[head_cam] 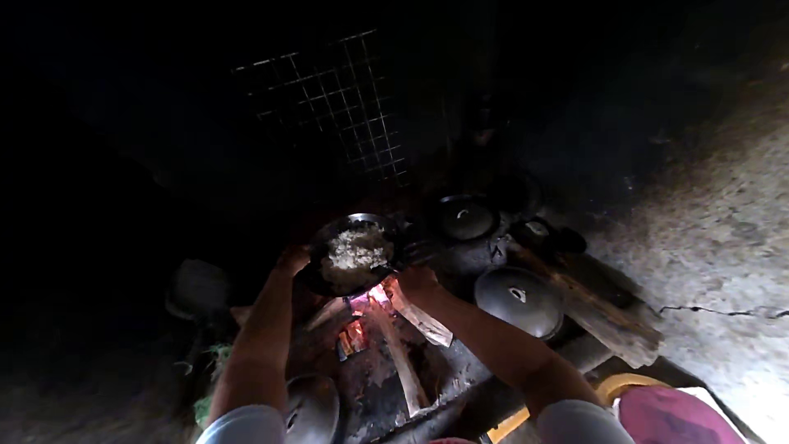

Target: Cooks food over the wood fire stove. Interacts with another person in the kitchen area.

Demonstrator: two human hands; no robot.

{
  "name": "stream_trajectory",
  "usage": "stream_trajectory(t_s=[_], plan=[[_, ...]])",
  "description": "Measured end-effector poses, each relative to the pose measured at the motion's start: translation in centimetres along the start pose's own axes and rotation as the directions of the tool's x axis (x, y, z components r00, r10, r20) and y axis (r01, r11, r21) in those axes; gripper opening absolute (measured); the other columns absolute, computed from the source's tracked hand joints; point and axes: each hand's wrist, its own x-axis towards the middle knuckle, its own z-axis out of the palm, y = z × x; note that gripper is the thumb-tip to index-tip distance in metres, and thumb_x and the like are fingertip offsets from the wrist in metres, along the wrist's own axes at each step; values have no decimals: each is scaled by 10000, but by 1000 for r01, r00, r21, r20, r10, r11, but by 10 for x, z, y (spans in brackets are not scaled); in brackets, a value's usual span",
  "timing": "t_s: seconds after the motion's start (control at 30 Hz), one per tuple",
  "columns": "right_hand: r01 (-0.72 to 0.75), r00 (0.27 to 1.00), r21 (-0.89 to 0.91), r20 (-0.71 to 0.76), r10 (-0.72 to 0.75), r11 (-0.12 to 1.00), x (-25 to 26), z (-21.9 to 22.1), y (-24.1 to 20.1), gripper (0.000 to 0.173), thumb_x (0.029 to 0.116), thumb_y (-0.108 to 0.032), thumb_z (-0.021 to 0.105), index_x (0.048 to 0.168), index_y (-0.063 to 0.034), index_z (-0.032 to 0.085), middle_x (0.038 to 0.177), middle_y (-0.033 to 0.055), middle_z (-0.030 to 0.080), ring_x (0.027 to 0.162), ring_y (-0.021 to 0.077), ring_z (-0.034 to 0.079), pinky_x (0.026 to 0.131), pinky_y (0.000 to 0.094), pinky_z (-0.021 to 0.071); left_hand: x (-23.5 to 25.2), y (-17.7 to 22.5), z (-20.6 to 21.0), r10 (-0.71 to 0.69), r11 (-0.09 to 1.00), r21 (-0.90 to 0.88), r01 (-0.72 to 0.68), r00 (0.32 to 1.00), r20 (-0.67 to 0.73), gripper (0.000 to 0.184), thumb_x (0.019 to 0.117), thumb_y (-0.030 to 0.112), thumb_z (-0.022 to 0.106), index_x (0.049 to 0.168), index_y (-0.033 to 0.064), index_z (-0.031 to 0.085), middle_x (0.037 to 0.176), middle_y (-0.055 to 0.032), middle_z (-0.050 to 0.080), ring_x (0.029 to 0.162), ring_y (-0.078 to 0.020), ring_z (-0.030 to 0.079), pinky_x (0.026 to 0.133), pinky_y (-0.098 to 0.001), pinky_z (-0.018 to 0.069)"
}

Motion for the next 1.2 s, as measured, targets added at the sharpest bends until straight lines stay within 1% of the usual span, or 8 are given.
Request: stream_trajectory(t_s=[0.17, 0.23, 0.33, 0.43, 0.63, 0.97, 1.07, 1.2], plan=[[-3, 998, 13, 64, 2, 1000, -6, -5, 8, 361, 1069, -122, 458, 1356, 67, 569, 1397, 295, 565, 1279, 483, 563, 963, 671, 495, 12, 26, 16, 112, 991, -90, -100, 984, 139, 427, 1063, 83, 512, 1481, 154, 564, 1376, -188, 625, 1202, -341, 615, 1026, -532, 473], [22, 998, 11, 67, -23, 1000, -8, -5, 12, 352, 1063, -96, 463, 1352, 79, 564, 1389, 304, 565, 1273, 487, 565, 963, 670, 494, -3, 37, 8, 190, 970, 118, -213, 965, 180, 432, 1051, 46, 518, 1466, 149, 578, 1325, -196, 639, 1195, -350, 611, 1036, -562, 462], [69, 997, 7, 21, -69, 998, 1, 0, 19, 348, 1065, -120, 462, 1322, 78, 586, 1349, 301, 593, 1244, 483, 585, 954, 670, 500, -44, 58, -1, 182, 798, 558, -229, 973, 140, 566, 992, 114, 604, 1485, 388, 542, 1400, -111, 637, 1211, -407, 632, 946, -693, 488], [91, 995, 22, 26, -91, 996, 5, 0, 25, 345, 1068, -178, 492, 1301, 41, 621, 1320, 276, 624, 1217, 477, 605, 929, 688, 503, -89, 63, -4, 230, 660, 716, -226, 969, 93, 705, 945, 62, 662, 1536, 397, 474, 1430, -122, 609, 1058, -443, 680, 790, -654, 548], [103, 995, -27, -4, -103, 994, -24, -42, 39, 227, 1024, -169, 572, 1096, 1, 706, 1145, 226, 701, 1070, 428, 680, 845, 656, 544, -140, 65, -16, 98, 793, 609, -21, 991, -94, 675, 920, 101, 685, 1497, 414, 527, 1369, -137, 626, 1074, -425, 670, 775, -660, 548], [15, 988, -55, -154, -24, 998, -1, -88, 57, 283, 1037, -145, 511, 1246, -46, 674, 1181, 228, 701, 1100, 433, 683, 853, 649, 545, -121, 65, 73, -52, 999, 13, 53, 997, -55, 371, 1067, 263, 537, 1423, 225, 631, 1333, -170, 669, 1239, -409, 621, 1017, -668, 466], [12, 990, -37, -139, -17, 999, 16, -86, 53, 257, 1015, -123, 529, 1187, -14, 685, 1194, 236, 694, 1118, 435, 675, 857, 657, 539, -128, 79, 87, 18, 999, 37, -18, 1000, 8, 390, 1077, 243, 512, 1455, 218, 603, 1343, -174, 666, 1248, -395, 624, 1044, -635, 471], [13, 993, -19, -113, -15, 1000, 37, -78, 47, 218, 1004, -95, 536, 1060, 35, 702, 1182, 239, 696, 1126, 423, 674, 868, 647, 545, -165, 112, 75, -22, 903, 428, -33, 992, 122, 499, 999, 151, 558, 1494, 202, 527, 1323, -222, 649, 1169, -459, 647, 912, -668, 523]])
